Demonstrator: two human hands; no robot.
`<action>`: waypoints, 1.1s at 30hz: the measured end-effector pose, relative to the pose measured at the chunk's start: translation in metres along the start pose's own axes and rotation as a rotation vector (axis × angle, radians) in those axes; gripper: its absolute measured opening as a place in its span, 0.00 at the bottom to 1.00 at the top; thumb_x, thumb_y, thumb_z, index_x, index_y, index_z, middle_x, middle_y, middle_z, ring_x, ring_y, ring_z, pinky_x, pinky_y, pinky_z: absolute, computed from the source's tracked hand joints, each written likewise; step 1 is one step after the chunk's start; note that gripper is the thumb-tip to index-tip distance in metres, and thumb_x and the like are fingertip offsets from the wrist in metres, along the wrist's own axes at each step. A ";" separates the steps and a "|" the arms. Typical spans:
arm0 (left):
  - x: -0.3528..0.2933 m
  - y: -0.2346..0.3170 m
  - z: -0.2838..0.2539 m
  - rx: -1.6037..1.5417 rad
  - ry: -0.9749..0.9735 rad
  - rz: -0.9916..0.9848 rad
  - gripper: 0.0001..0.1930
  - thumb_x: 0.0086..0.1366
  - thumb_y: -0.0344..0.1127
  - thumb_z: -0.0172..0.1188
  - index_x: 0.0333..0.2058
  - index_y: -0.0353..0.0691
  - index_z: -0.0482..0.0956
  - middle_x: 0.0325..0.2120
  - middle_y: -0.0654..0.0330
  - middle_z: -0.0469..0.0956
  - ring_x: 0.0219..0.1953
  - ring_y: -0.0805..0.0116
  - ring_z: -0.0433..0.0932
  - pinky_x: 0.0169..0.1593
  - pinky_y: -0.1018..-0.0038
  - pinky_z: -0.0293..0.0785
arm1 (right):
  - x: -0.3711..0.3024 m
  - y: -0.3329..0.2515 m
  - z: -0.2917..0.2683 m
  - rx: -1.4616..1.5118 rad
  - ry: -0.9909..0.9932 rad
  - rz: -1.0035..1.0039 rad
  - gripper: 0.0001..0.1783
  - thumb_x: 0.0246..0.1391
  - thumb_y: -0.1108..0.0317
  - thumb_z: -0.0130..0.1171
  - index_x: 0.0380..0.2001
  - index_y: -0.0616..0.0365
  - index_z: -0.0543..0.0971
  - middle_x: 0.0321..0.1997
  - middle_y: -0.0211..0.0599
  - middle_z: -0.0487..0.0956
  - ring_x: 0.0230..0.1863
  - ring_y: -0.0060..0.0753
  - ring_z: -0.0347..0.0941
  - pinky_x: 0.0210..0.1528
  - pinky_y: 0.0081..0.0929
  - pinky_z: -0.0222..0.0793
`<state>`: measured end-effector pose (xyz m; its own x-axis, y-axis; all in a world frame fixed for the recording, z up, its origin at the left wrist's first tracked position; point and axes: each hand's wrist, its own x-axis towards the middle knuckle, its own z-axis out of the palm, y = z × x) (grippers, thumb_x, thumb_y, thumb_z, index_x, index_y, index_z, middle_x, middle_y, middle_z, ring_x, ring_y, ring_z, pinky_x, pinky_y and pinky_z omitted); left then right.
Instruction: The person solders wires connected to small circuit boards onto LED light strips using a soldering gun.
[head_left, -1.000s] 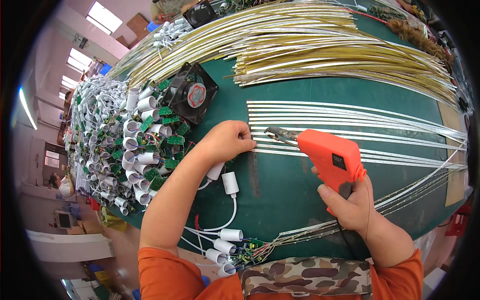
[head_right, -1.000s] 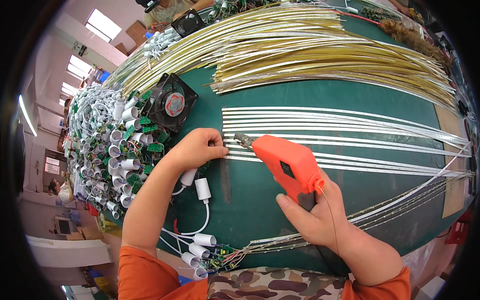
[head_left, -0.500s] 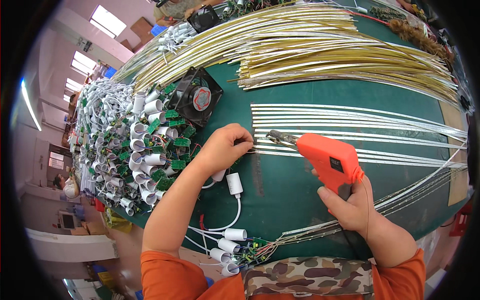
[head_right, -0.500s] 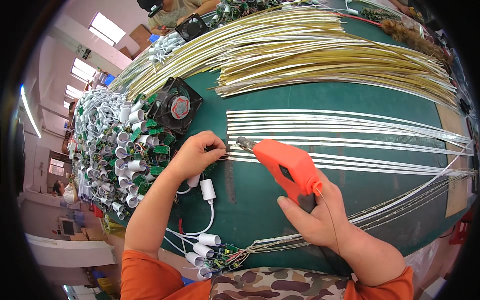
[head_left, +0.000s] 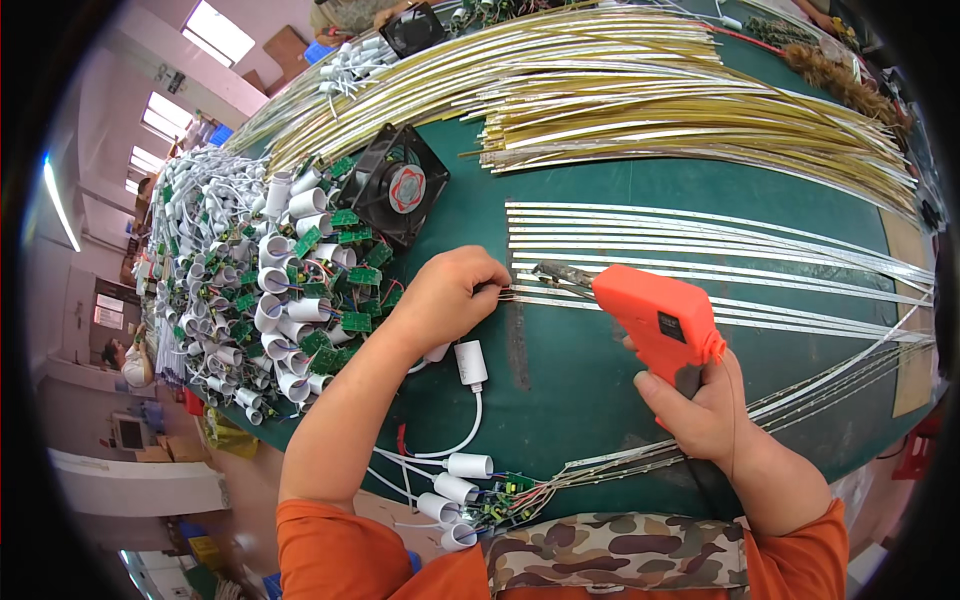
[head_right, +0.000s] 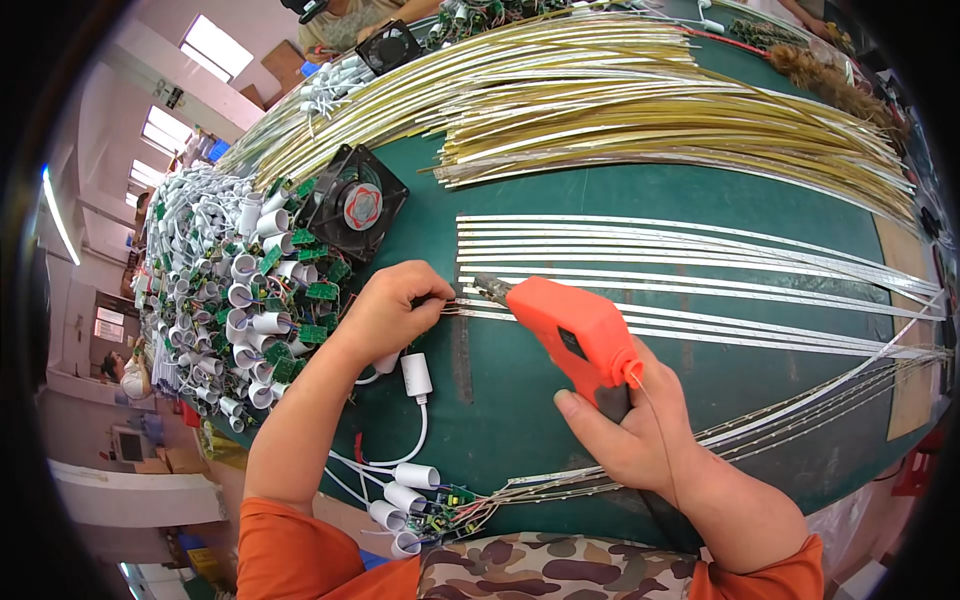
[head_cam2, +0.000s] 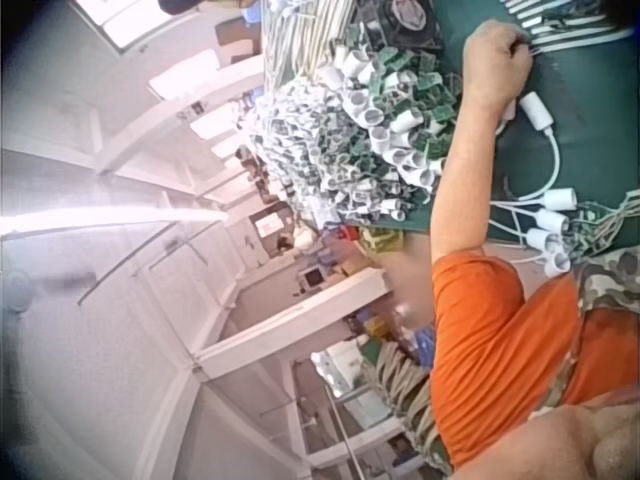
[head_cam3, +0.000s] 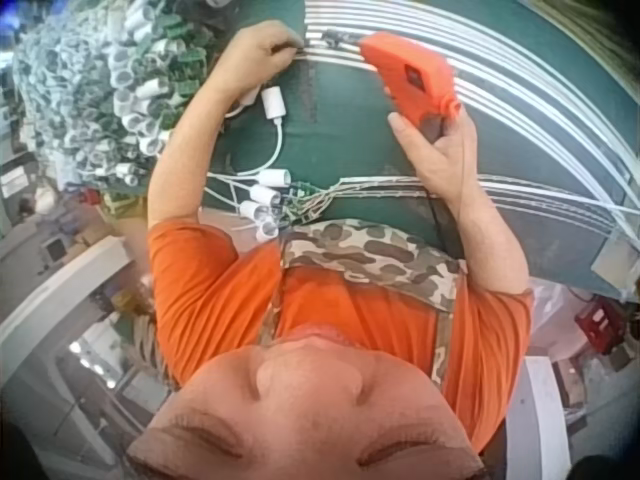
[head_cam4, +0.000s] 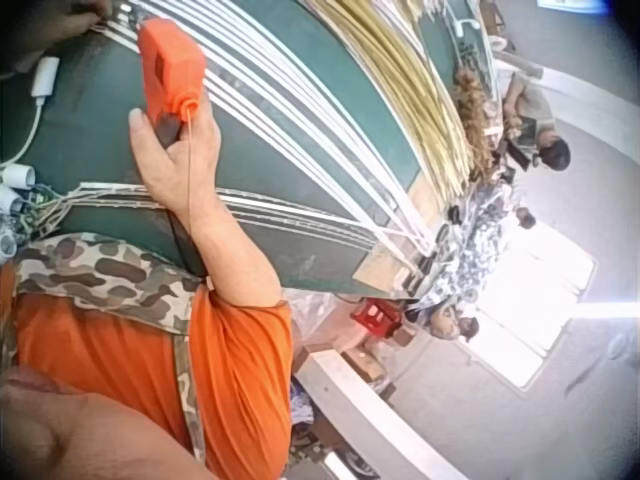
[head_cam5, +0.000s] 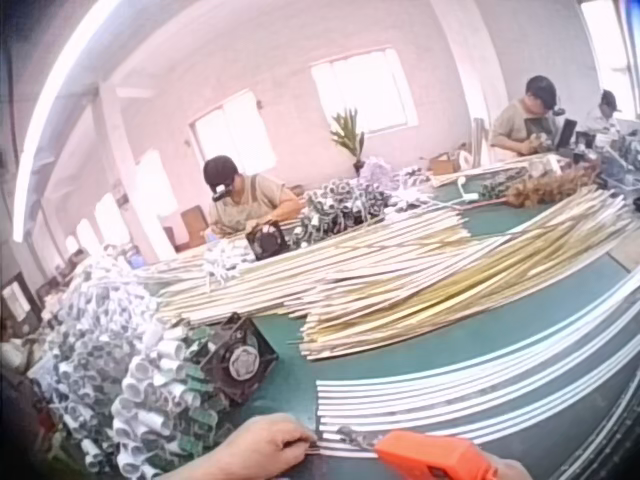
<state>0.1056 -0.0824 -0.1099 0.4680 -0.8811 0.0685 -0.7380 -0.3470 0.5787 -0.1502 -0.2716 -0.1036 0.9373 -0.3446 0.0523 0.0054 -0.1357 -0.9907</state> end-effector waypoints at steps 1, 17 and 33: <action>0.000 -0.001 0.001 0.050 0.000 0.051 0.06 0.55 0.23 0.61 0.32 0.35 0.82 0.29 0.55 0.79 0.33 0.58 0.80 0.39 0.69 0.76 | 0.000 -0.001 0.000 -0.002 -0.001 0.000 0.24 0.53 0.70 0.64 0.53 0.65 0.73 0.44 0.39 0.78 0.44 0.29 0.73 0.50 0.28 0.68; 0.002 -0.006 0.003 0.090 0.018 0.084 0.06 0.51 0.24 0.60 0.31 0.37 0.82 0.28 0.55 0.79 0.32 0.53 0.79 0.38 0.65 0.76 | 0.010 -0.007 0.013 -0.055 -0.033 0.030 0.20 0.53 0.72 0.63 0.49 0.64 0.75 0.41 0.39 0.80 0.42 0.30 0.75 0.49 0.28 0.70; 0.002 -0.004 0.002 0.061 0.004 0.050 0.07 0.51 0.24 0.59 0.31 0.35 0.82 0.29 0.54 0.79 0.33 0.54 0.80 0.38 0.66 0.76 | 0.012 -0.004 0.015 -0.115 -0.074 -0.013 0.19 0.54 0.71 0.63 0.49 0.63 0.74 0.39 0.39 0.79 0.39 0.32 0.76 0.46 0.29 0.71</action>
<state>0.1088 -0.0835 -0.1140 0.4313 -0.8968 0.0993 -0.7889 -0.3214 0.5237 -0.1334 -0.2610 -0.1006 0.9607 -0.2729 0.0511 -0.0186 -0.2467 -0.9689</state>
